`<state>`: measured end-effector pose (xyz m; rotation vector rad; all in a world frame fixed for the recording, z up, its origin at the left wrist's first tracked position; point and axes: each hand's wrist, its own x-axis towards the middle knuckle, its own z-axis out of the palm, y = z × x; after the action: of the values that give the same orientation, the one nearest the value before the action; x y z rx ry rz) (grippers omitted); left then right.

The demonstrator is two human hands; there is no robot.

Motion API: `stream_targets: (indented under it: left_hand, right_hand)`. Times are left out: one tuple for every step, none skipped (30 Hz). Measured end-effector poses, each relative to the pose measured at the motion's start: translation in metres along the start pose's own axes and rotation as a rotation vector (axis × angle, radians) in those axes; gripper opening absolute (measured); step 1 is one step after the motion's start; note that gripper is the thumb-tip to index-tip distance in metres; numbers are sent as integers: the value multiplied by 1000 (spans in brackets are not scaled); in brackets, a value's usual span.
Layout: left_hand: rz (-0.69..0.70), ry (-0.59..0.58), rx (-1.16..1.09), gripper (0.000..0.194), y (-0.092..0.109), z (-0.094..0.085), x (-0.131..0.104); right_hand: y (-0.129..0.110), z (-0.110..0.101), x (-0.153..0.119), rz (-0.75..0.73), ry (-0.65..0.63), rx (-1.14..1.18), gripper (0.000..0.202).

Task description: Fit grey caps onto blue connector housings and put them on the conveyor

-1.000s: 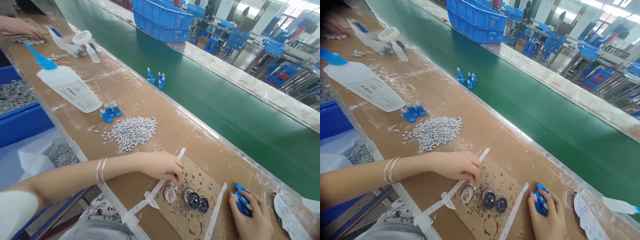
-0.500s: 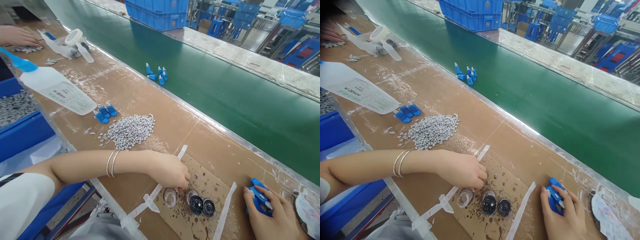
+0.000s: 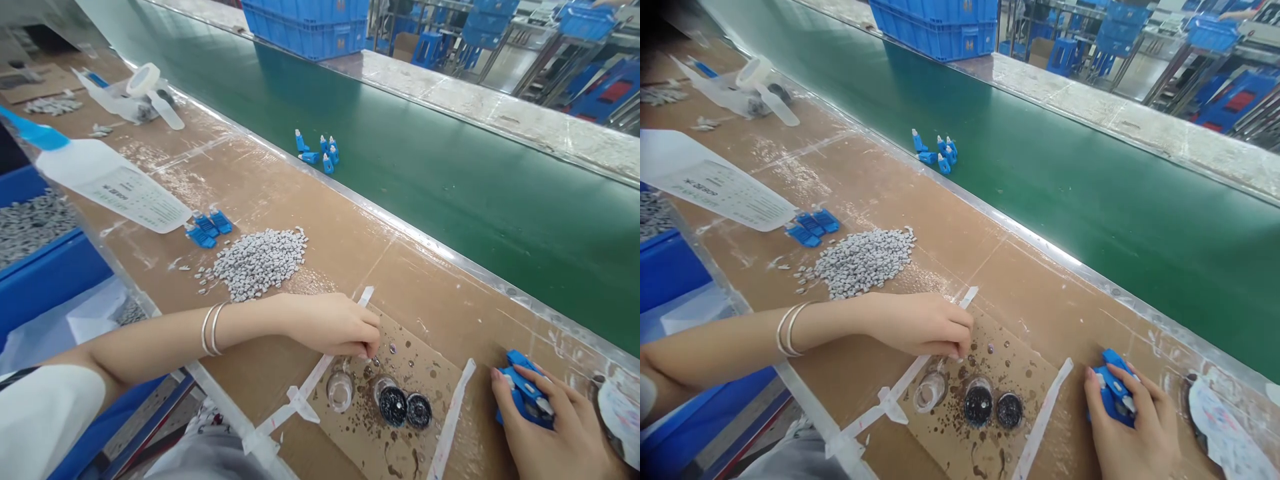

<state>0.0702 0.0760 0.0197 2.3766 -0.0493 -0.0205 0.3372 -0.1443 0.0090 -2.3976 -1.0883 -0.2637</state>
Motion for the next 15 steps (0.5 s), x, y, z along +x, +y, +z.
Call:
stream_targets:
  left_hand:
    - [-3, 16, -41, 11, -1, 0, 0]
    - [-8, 27, -89, 12, -2, 0, -1]
    - [-13, 38, -141, 13, -3, 0, -1]
    - [-19, 51, -196, 14, -4, 0, -1]
    - [-24, 67, -249, 14, -5, 0, -1]
    - [-31, 84, -296, 15, -6, 0, -1]
    - [-40, 104, -334, 15, -7, 0, -2]
    - [-51, 123, -366, 15, -8, 1, -2]
    - [-58, 143, -393, 15, -9, 1, -2]
    - [-62, 162, -422, 15, -10, 2, -3]
    - [-61, 180, -453, 15, -11, 2, -3]
    - [-57, 196, -483, 15, -13, 3, -4]
    - [-52, 213, -512, 13, -14, 4, -5]
    - [-51, 226, -536, 11, -15, 5, -5]
    - [-52, 237, -556, 10, -16, 6, -6]
  right_hand:
    - [-1, 0, 0, 8, 13, -16, 74]
    - [-2, 1, 1, 10, 37, -31, 75]
    - [-2, 2, 1, 3, 67, -39, 74]
    - [0, 3, 1, -15, 88, -40, 72]
    - [2, 4, 1, -43, 117, -39, 69]
    - [5, 5, 1, -83, 140, -38, 65]
    - [8, 5, 2, -133, 157, -31, 60]
    - [10, 5, 5, -190, 172, -13, 54]
    - [11, 6, 9, -247, 183, 8, 49]
    - [11, 6, 16, -293, 195, 28, 44]
    - [9, 8, 26, -321, 210, 45, 41]
    - [7, 11, 38, -330, 217, 56, 38]
    - [4, 15, 54, -328, 227, 60, 38]
    - [0, 21, 72, -315, 229, 58, 38]
    - [-3, 28, 93, -296, 227, 56, 38]
